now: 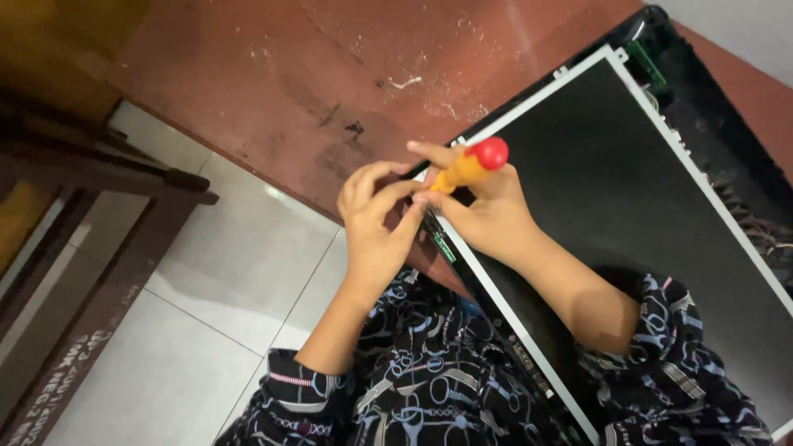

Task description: Repairing a laptop screen by using a screwdriver to manage the fasteners on the frame.

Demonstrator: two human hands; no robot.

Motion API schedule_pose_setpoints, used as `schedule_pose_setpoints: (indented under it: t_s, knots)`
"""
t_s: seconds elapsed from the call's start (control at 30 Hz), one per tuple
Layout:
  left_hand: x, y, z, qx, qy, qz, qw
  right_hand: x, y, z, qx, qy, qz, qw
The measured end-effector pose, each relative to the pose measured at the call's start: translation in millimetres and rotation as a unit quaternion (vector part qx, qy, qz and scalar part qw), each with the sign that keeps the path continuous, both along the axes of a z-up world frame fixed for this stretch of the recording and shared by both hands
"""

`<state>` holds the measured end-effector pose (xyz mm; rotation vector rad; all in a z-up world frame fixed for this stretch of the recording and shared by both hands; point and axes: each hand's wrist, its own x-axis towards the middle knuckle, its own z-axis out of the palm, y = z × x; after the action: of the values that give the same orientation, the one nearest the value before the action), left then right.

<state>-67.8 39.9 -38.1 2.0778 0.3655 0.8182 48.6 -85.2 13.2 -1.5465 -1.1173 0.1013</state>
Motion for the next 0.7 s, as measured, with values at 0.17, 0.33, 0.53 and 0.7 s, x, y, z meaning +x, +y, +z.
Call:
schedule_pose_setpoints:
  t_s: [0.17,0.33,0.53,0.7]
  knots:
    - [0,2,-3,-0.010,-0.021,0.003,1.000,-10,2,20,-0.031,0.011,-0.021,0.999]
    - [2,2,-4,-0.005,-0.023,0.023,0.999,-12,5,22,-0.090,0.009,-0.034,0.995]
    - [0,3,4,-0.033,-0.028,0.016,0.999,-3,4,-2,0.003,-0.014,-0.030,0.999]
    - [-7,28,17,-0.043,-0.029,-0.116,0.992,1,-1,4,-0.009,-0.008,0.001,1.000]
